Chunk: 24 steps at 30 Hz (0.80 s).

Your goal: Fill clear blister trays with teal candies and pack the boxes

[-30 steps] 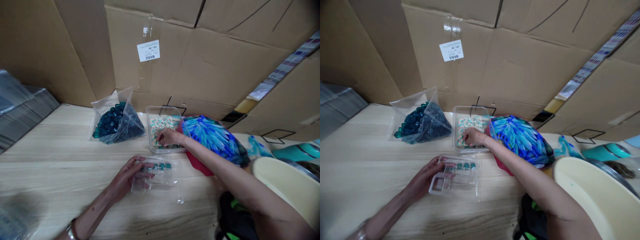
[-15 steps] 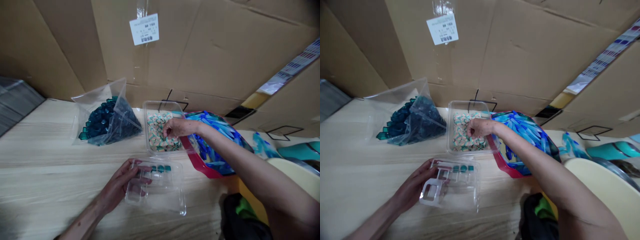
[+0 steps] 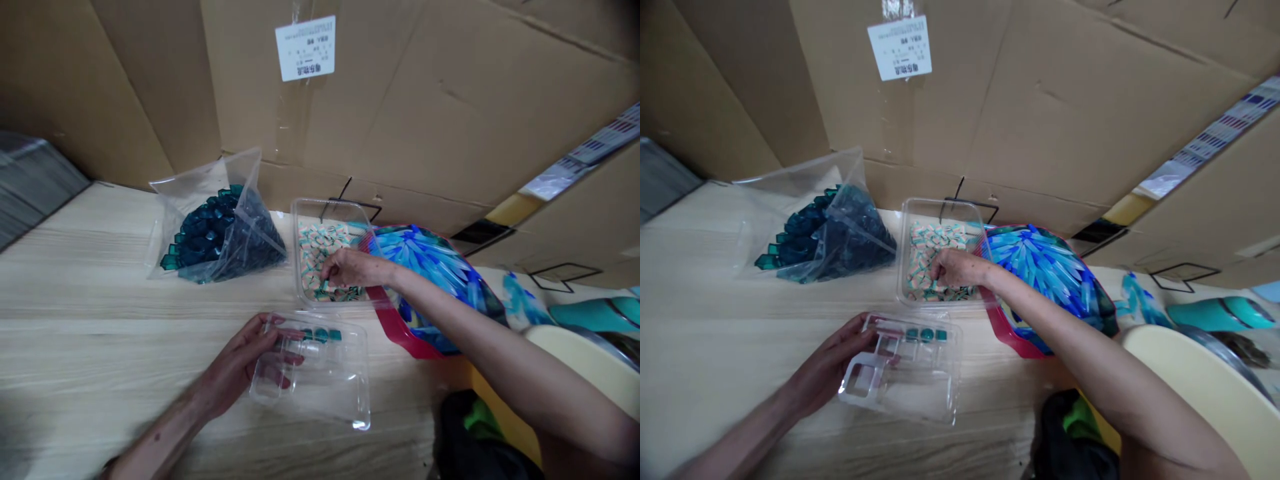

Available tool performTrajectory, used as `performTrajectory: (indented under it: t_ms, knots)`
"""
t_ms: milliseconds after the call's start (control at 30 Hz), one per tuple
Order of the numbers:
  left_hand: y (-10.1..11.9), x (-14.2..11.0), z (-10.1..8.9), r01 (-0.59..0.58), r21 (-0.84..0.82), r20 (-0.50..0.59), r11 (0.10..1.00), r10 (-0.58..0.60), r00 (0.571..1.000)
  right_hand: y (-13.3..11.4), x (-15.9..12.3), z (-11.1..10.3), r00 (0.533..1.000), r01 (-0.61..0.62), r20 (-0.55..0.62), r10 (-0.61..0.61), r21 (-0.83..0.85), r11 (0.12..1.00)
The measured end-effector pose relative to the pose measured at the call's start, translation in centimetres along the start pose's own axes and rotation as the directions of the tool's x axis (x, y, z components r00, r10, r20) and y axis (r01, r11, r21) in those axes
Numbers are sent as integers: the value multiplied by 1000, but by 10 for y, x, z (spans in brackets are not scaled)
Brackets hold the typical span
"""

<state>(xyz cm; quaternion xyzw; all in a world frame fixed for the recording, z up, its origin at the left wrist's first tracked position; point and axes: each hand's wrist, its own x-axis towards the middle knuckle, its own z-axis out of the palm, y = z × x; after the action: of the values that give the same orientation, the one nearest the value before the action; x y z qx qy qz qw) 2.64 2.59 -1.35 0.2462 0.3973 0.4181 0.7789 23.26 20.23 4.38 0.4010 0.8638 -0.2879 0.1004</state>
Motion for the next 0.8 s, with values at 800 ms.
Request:
performTrajectory:
  t_ms: [800]
  knots:
    - [0, 2, -1, -32, 16, 36, 999, 32, 999, -9, -7, 23, 977, 19, -210, -42, -111, 994]
